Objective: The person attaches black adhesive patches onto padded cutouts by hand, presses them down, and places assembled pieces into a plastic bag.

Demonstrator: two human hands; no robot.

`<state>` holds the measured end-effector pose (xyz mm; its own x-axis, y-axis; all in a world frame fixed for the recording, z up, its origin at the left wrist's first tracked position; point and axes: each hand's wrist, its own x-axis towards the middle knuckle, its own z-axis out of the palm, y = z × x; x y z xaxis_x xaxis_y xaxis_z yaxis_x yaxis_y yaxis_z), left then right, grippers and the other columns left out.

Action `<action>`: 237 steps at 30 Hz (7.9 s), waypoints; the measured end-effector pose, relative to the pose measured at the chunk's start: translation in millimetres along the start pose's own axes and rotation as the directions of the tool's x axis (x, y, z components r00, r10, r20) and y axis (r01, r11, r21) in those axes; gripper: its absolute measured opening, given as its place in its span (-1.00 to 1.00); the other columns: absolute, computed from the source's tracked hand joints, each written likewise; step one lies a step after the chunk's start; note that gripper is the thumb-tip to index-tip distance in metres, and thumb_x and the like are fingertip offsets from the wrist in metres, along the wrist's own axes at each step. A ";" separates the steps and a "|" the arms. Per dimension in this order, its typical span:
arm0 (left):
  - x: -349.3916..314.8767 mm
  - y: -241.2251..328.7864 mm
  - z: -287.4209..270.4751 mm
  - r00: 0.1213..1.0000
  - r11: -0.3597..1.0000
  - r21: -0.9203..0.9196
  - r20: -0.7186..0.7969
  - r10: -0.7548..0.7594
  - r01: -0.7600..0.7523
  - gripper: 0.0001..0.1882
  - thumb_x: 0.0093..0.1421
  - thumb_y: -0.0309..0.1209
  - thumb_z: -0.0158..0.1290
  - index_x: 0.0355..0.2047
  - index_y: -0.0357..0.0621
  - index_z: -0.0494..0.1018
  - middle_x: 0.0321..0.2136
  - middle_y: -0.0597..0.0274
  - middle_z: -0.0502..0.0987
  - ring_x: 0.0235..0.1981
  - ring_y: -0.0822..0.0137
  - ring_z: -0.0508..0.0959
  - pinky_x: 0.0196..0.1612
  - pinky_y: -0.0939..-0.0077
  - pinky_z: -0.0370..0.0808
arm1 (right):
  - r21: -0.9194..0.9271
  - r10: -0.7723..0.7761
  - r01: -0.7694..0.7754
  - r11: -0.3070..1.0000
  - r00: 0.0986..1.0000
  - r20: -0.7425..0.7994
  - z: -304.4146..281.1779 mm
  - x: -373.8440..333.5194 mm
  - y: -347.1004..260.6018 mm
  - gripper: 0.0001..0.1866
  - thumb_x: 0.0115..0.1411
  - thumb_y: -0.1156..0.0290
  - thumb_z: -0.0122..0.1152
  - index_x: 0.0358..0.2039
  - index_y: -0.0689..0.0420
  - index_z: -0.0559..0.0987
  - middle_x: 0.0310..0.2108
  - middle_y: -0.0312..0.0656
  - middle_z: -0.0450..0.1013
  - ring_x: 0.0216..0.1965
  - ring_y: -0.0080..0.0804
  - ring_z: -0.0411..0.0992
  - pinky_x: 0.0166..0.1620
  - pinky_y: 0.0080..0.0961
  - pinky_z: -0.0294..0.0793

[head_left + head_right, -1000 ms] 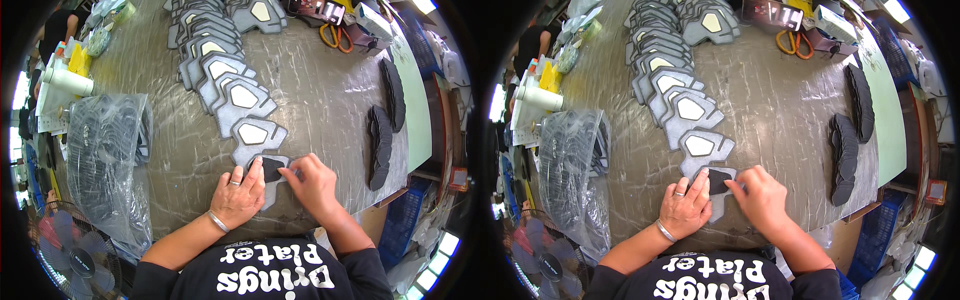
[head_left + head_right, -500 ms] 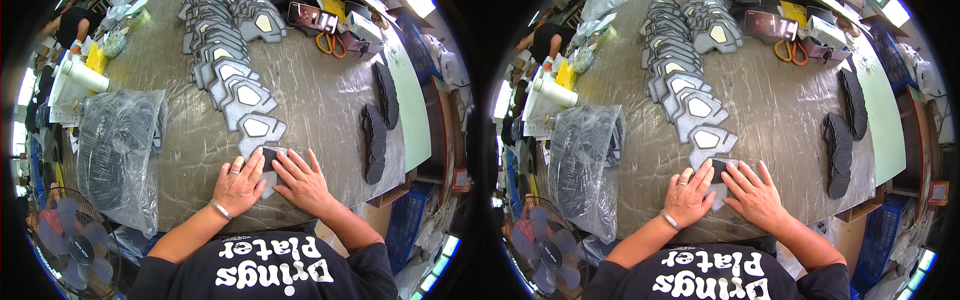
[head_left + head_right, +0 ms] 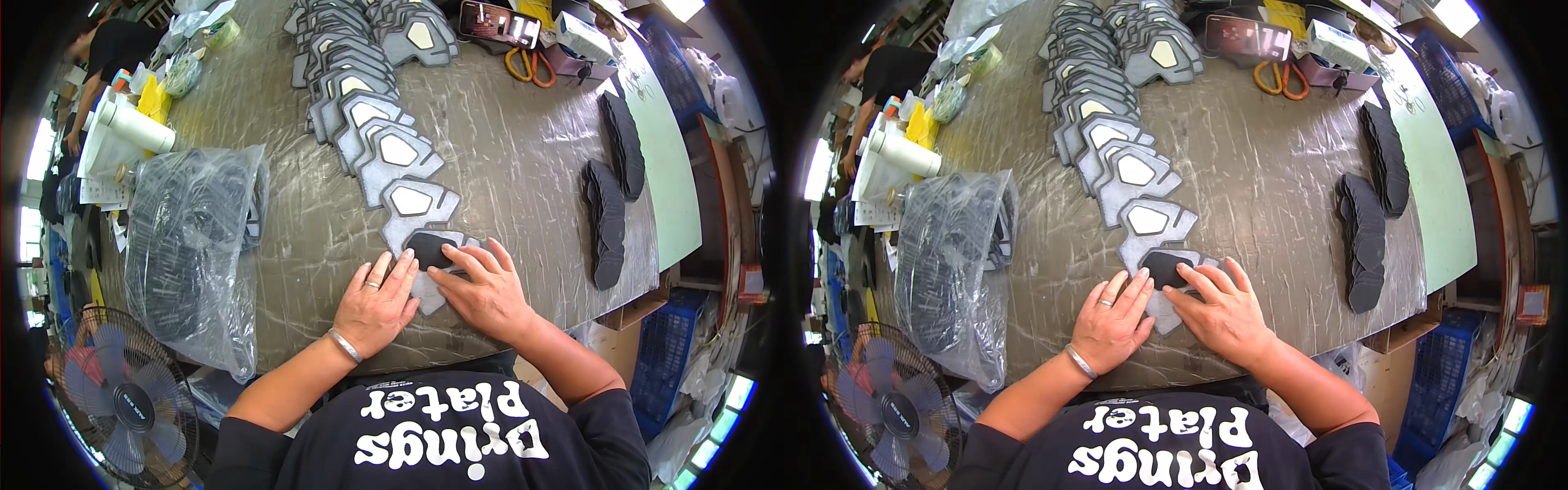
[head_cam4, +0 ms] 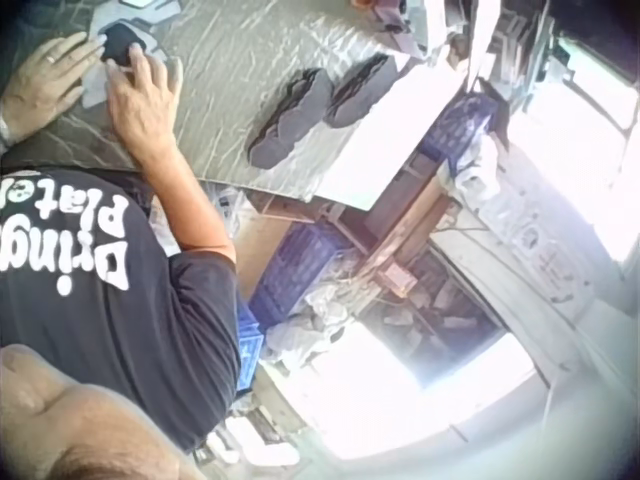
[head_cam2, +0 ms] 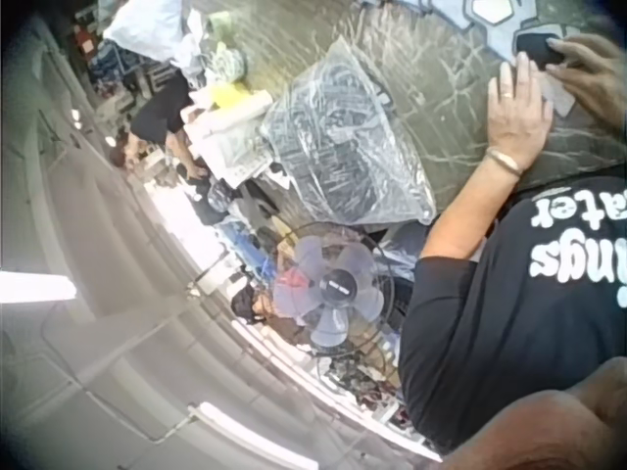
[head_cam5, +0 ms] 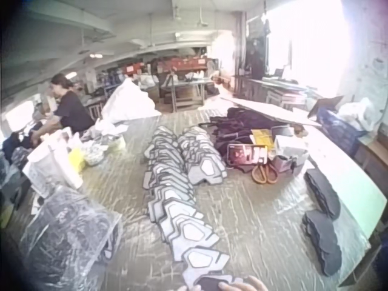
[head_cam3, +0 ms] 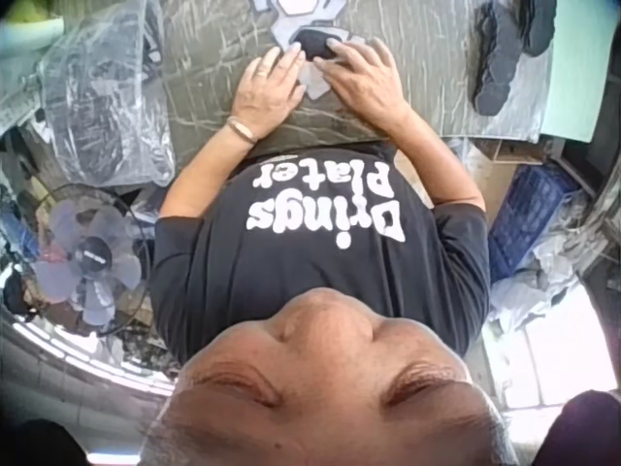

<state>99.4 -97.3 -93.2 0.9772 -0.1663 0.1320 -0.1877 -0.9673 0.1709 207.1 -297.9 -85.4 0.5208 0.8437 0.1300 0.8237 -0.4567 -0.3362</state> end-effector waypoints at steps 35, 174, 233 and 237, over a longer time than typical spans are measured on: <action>20.7 3.1 17.2 0.987 0.993 -0.039 -0.113 -0.113 0.110 -0.28 0.12 -0.02 0.09 0.21 -0.16 0.32 0.08 0.17 0.38 0.00 0.13 0.37 0.03 0.26 0.31 | 0.077 0.204 -0.193 0.978 0.962 -0.180 13.6 23.2 7.3 -0.43 0.05 0.08 0.37 0.01 0.12 0.49 -0.01 -0.19 0.36 0.10 -0.19 0.30 0.30 -0.03 0.05; -13.6 19.5 9.4 0.977 0.909 -0.416 -0.201 -0.075 -0.016 -0.54 0.01 -0.47 0.28 -0.03 -0.21 0.50 0.02 0.16 0.52 -0.02 0.24 0.49 -0.03 0.38 0.44 | 0.698 0.603 -0.661 0.274 0.684 0.411 -11.6 0.4 3.6 -0.77 0.24 0.41 0.28 -0.47 0.31 0.56 -0.67 -0.39 0.42 -0.64 -0.79 0.30 -0.60 -0.72 0.24; -20.6 33.3 -1.2 1.000 1.000 -0.008 0.015 0.007 -0.007 -0.46 0.10 -0.30 0.11 0.11 -0.21 0.44 0.18 0.08 0.39 0.16 0.15 0.39 0.19 0.19 0.28 | -0.050 0.043 -0.034 0.998 0.980 0.194 -6.0 -48.0 -3.1 -0.27 0.18 -0.06 0.18 0.29 -0.01 0.30 0.36 -0.32 0.15 0.39 -0.28 0.05 0.38 0.05 -0.12; -16.6 37.3 -4.0 0.999 0.999 0.015 0.011 0.030 -0.030 -0.45 0.09 -0.32 0.10 0.10 -0.31 0.43 0.18 0.00 0.38 0.17 0.14 0.39 0.20 0.19 0.29 | -0.137 0.028 -0.006 0.991 0.987 0.157 -9.4 -46.0 -7.4 -0.32 0.16 -0.04 0.21 0.23 0.00 0.38 0.34 -0.30 0.18 0.36 -0.26 0.09 0.37 0.05 -0.08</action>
<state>75.8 -129.8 -85.1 0.9722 -0.1972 0.1263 -0.2154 -0.9647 0.1518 179.2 -336.0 -80.1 0.5022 0.8643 -0.0275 0.8433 -0.4965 -0.2059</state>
